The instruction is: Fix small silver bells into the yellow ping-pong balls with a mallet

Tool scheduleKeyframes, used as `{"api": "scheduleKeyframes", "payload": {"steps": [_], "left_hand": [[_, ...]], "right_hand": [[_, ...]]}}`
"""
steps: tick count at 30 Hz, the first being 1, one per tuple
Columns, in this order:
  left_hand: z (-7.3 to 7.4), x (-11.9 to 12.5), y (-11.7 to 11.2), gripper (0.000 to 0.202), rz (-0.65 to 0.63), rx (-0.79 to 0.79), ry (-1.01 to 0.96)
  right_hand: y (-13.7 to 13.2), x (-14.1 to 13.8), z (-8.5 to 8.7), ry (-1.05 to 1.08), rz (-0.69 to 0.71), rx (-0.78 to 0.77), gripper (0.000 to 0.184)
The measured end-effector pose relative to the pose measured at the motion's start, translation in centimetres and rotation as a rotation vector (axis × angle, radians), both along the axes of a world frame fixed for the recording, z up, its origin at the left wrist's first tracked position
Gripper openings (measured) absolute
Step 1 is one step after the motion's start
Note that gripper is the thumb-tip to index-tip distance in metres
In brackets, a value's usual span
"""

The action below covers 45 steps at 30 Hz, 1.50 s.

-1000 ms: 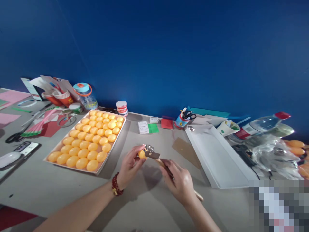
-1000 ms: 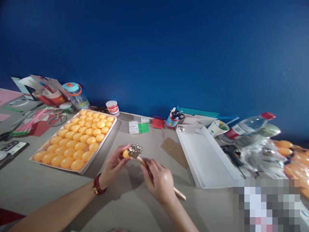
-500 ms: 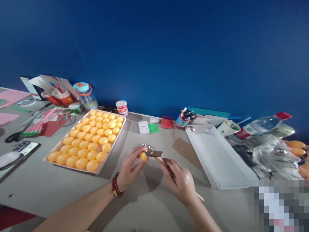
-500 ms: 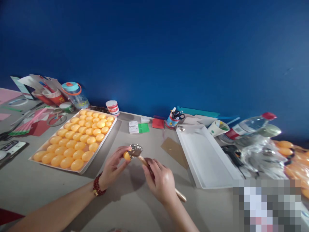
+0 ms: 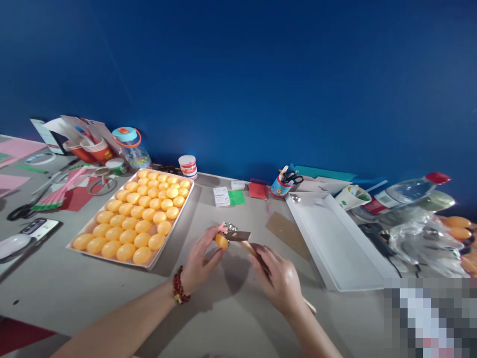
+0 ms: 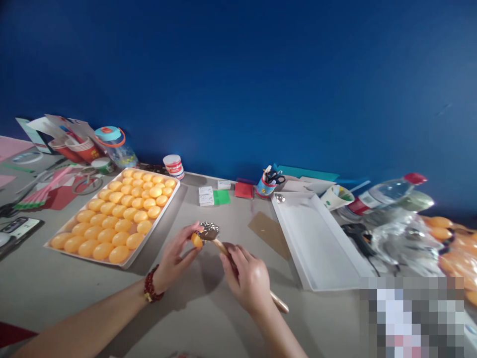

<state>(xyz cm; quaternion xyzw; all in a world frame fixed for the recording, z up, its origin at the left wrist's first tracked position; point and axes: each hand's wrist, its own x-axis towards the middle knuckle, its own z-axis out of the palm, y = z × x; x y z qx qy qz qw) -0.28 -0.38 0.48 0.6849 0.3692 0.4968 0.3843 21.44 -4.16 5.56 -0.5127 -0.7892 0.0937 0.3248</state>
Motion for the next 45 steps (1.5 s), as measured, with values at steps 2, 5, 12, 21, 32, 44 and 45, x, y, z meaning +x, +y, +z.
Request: {"api": "scheduleKeyframes", "payload": {"steps": [2, 5, 12, 21, 32, 44, 45], "left_hand": [[-0.12, -0.08, 0.03, 0.051, 0.000, 0.052, 0.040], [-0.35, -0.22, 0.07, 0.055, -0.009, 0.112, 0.090], [-0.41, -0.25, 0.08, 0.056, -0.005, 0.158, 0.148], [-0.23, -0.14, 0.00, 0.062, 0.005, 0.206, 0.170], [-0.58, -0.04, -0.02, 0.068, -0.012, 0.208, 0.200], [-0.46, 0.26, 0.55, 0.032, -0.070, -0.142, -0.132], [-0.47, 0.27, 0.54, 0.031, -0.078, -0.160, -0.156]], "right_hand": [[-0.02, -0.01, 0.00, -0.001, -0.003, -0.020, 0.019], [-0.11, -0.09, 0.12, 0.010, -0.006, -0.017, 0.019], [-0.13, -0.04, 0.22, 0.012, -0.011, -0.014, 0.020], [-0.19, 0.00, -0.06, 0.008, -0.006, -0.029, 0.021], [-0.20, 0.05, 0.00, 0.011, -0.008, -0.031, 0.019], [-0.33, -0.06, -0.10, -0.001, -0.002, -0.073, 0.019], [-0.32, -0.05, -0.12, 0.000, -0.004, -0.075, 0.020]]}}
